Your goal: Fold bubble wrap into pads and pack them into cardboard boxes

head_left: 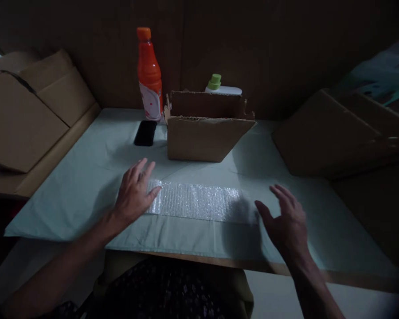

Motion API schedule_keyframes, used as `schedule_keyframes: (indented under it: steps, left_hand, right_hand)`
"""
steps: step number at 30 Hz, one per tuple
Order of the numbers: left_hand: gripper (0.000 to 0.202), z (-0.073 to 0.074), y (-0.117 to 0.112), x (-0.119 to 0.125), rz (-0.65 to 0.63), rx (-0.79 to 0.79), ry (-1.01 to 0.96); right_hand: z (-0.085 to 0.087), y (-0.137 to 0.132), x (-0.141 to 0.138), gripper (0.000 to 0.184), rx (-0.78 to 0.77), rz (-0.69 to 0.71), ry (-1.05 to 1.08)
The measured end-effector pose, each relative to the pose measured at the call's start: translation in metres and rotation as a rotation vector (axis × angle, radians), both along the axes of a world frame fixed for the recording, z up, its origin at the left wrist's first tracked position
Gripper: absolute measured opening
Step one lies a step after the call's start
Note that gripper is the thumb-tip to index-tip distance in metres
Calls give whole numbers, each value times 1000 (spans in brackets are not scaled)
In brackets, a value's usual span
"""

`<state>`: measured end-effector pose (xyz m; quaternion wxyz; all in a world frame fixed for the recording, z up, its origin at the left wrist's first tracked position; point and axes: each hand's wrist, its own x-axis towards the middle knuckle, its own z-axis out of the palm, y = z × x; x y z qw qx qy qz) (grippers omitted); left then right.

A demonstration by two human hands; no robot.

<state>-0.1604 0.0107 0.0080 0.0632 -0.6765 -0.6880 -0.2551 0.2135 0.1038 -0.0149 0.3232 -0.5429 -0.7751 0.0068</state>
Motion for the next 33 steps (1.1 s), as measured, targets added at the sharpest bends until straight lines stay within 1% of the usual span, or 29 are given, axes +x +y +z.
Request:
schedule_keyframes:
  steps: [1, 2, 4, 5, 6, 7, 8, 9, 10, 12, 14, 16, 18, 20, 22, 24, 26, 28, 30, 32, 33]
  left_hand:
    - [61, -1, -5, 14, -97, 39, 54]
    - [62, -3, -9, 27, -199, 44, 98]
    - [65, -9, -16, 48, -357, -38, 162]
    - [66, -15, -19, 53, -391, -106, 185]
    - [66, -20, -21, 53, -395, -179, 205]
    - [65, -26, -23, 49, -376, -242, 222]
    - [63, -31, -26, 42, -345, -291, 236]
    - [61, -35, -29, 31, -314, -326, 246]
    - [60, -37, -32, 19, -290, -348, 253]
    - [57, -41, -41, -2, -264, -365, 258]
    - [57, -43, -48, -15, -254, -360, 255]
    - [57, -44, -53, -20, -254, -345, 243]
    - [55, -43, -54, -22, -238, -311, 219]
    - [53, -39, -51, -24, -170, -250, 187]
    - [53, -32, -47, -28, -29, -190, 162]
    - [50, -27, -41, -29, 117, -189, 162]
    - [41, -25, -35, -27, 214, -227, 165]
    - [25, -27, -30, -21, 231, -240, 136]
    - [12, -29, -25, -18, 199, -199, 77]
    - [8, -26, -22, -19, 167, -167, 7]
    - [8, -22, -20, -22, 166, -166, -31]
  right_hand:
    - [3, -5, -17, 45, 18, 94, -39]
    - [5, -10, -38, 42, 19, 203, -76]
    - [6, -20, -84, 43, -72, 441, -200]
    - [4, -23, -103, 46, -117, 542, -259]
    - [1, -25, -117, 47, -160, 620, -311]
    - [-3, -26, -125, 48, -188, 676, -353]
    - [-7, -26, -126, 48, -200, 705, -382]
    - [-13, -26, -120, 50, -199, 711, -401]
    - [-18, -24, -110, 52, -185, 696, -411]
    - [-27, -20, -79, 57, -147, 615, -416]
    - [-32, -16, -47, 56, -122, 517, -415]
    - [-29, -13, -23, 49, -118, 427, -400]
    - [-23, -11, -10, 44, -117, 326, -361]
    - [-17, -5, -4, 41, -115, 211, -314]
    - [-13, 3, -4, 40, -118, 119, -276]
    - [-15, 13, -7, 41, -142, 70, -254]
    - [-18, 22, -14, 39, -183, 57, -235]
    - [-18, 26, -21, 31, -218, 93, -180]
    - [-11, 20, -26, 26, -252, 128, -71]
    - [2, 3, -25, 24, -316, 141, 58]
    - [10, -9, -23, 23, -358, 147, 121]
